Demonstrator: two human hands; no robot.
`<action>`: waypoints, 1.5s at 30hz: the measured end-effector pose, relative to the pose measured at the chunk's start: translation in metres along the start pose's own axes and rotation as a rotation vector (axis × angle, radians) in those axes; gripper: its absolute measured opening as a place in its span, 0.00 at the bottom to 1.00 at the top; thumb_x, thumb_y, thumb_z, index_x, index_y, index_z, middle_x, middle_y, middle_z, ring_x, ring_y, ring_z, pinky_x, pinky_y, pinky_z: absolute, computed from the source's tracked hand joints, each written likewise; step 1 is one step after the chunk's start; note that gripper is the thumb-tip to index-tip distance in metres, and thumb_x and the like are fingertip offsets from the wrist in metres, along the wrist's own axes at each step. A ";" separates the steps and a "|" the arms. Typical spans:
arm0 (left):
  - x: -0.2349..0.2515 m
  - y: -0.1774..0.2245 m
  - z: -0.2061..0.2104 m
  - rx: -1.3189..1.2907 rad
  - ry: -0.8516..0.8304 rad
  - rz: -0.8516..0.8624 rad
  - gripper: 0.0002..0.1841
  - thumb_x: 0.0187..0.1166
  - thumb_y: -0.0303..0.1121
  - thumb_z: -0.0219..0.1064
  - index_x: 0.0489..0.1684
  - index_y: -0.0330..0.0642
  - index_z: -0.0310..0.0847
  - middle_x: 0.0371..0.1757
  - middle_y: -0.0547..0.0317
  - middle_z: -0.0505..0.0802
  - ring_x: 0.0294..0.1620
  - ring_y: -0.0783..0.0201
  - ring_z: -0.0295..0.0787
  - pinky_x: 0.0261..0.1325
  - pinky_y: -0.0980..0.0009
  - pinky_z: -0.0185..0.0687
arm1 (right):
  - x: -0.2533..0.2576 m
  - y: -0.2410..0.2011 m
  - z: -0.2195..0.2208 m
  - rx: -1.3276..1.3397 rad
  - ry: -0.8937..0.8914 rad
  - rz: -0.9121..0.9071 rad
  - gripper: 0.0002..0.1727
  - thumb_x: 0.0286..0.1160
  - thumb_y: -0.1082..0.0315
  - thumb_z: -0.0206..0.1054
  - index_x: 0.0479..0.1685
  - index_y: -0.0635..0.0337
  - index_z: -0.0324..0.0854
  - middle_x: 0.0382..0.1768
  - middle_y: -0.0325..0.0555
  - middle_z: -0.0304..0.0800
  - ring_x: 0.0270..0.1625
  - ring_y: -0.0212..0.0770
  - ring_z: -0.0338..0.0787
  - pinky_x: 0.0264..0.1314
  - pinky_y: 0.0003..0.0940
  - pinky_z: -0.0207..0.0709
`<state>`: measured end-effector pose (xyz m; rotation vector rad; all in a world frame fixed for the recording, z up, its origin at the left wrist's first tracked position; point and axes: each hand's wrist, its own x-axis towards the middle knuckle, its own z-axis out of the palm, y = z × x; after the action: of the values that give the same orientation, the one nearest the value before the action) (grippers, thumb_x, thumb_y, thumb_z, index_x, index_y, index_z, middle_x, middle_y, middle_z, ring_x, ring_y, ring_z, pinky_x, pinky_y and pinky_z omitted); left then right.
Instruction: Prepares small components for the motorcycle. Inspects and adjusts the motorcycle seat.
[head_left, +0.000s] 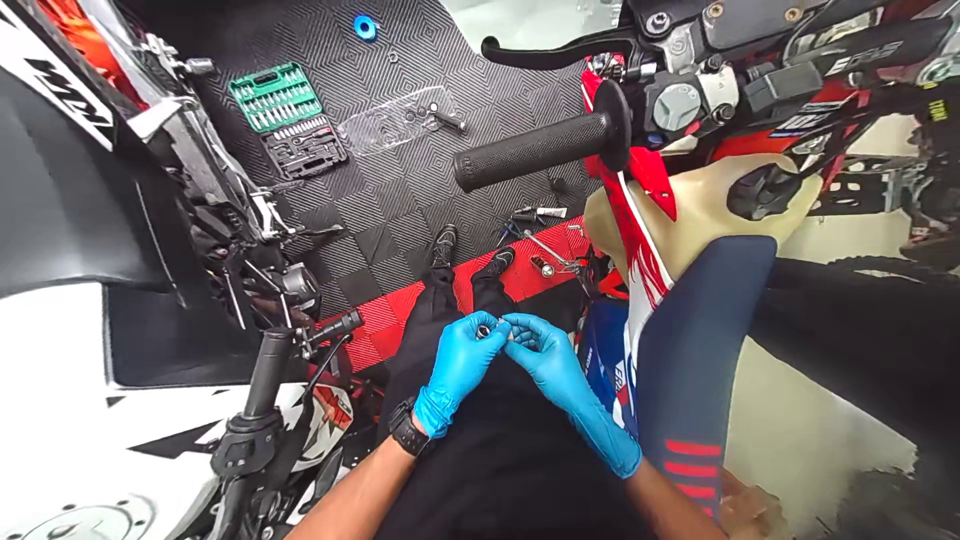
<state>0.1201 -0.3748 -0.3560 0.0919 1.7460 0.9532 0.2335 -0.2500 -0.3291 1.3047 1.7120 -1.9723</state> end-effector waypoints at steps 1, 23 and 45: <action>0.000 0.001 0.000 0.002 -0.003 0.002 0.11 0.76 0.44 0.71 0.31 0.49 0.90 0.26 0.68 0.91 0.28 0.73 0.88 0.38 0.68 0.86 | 0.000 -0.001 -0.001 0.000 0.001 -0.003 0.20 0.67 0.74 0.74 0.61 0.63 0.87 0.49 0.46 0.93 0.44 0.33 0.92 0.50 0.26 0.88; 0.009 -0.015 -0.022 -0.260 0.088 0.027 0.13 0.75 0.47 0.73 0.32 0.48 0.90 0.27 0.68 0.91 0.28 0.73 0.88 0.38 0.68 0.86 | 0.034 -0.031 0.017 -0.126 -0.121 -0.005 0.20 0.67 0.78 0.74 0.61 0.68 0.86 0.45 0.48 0.94 0.44 0.36 0.93 0.50 0.29 0.89; 0.005 -0.049 -0.068 -0.956 0.177 0.012 0.10 0.87 0.29 0.60 0.40 0.35 0.87 0.25 0.63 0.92 0.11 0.79 0.69 0.14 0.83 0.62 | 0.067 -0.049 0.088 -0.291 -0.155 -0.043 0.14 0.71 0.75 0.74 0.55 0.68 0.88 0.41 0.47 0.96 0.40 0.34 0.95 0.47 0.28 0.90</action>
<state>0.0800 -0.4426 -0.3852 -0.6113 1.2757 1.7425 0.1204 -0.2877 -0.3507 0.9979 1.8764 -1.7134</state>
